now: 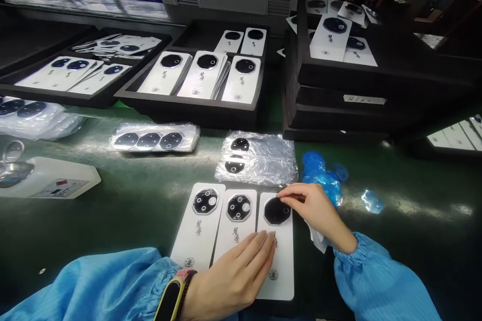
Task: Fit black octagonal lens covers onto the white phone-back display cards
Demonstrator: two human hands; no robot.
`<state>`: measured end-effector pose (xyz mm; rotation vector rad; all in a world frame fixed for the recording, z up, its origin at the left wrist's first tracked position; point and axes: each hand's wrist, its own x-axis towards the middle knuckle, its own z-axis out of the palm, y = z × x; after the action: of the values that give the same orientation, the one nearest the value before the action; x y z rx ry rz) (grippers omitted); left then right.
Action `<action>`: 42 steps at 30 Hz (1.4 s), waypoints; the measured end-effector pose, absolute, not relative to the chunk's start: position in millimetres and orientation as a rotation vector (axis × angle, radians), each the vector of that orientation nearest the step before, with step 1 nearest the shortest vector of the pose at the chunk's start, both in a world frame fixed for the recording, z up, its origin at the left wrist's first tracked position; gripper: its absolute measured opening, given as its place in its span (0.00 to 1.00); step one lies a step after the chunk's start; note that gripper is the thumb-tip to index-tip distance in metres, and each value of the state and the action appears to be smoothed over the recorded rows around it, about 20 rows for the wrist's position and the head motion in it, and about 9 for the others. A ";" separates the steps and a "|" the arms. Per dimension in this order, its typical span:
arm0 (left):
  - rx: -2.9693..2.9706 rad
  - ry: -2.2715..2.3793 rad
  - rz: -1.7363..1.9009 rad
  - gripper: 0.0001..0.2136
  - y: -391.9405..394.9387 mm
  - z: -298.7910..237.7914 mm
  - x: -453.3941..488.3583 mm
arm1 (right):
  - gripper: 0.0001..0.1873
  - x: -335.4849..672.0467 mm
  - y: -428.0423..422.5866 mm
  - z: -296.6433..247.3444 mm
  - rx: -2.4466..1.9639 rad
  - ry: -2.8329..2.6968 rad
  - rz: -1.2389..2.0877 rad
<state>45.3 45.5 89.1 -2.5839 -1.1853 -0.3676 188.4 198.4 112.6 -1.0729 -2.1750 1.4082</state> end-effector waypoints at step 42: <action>-2.511 -1.173 -0.266 0.16 48.4 83.8 43.7 | 0.10 186.4 190.5 106.2 -0.954 -2.394 1.071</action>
<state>43.7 48.4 83.8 -2.5106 -1.1733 -0.2663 186.4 190.5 106.2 -0.9541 -2.3935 1.0707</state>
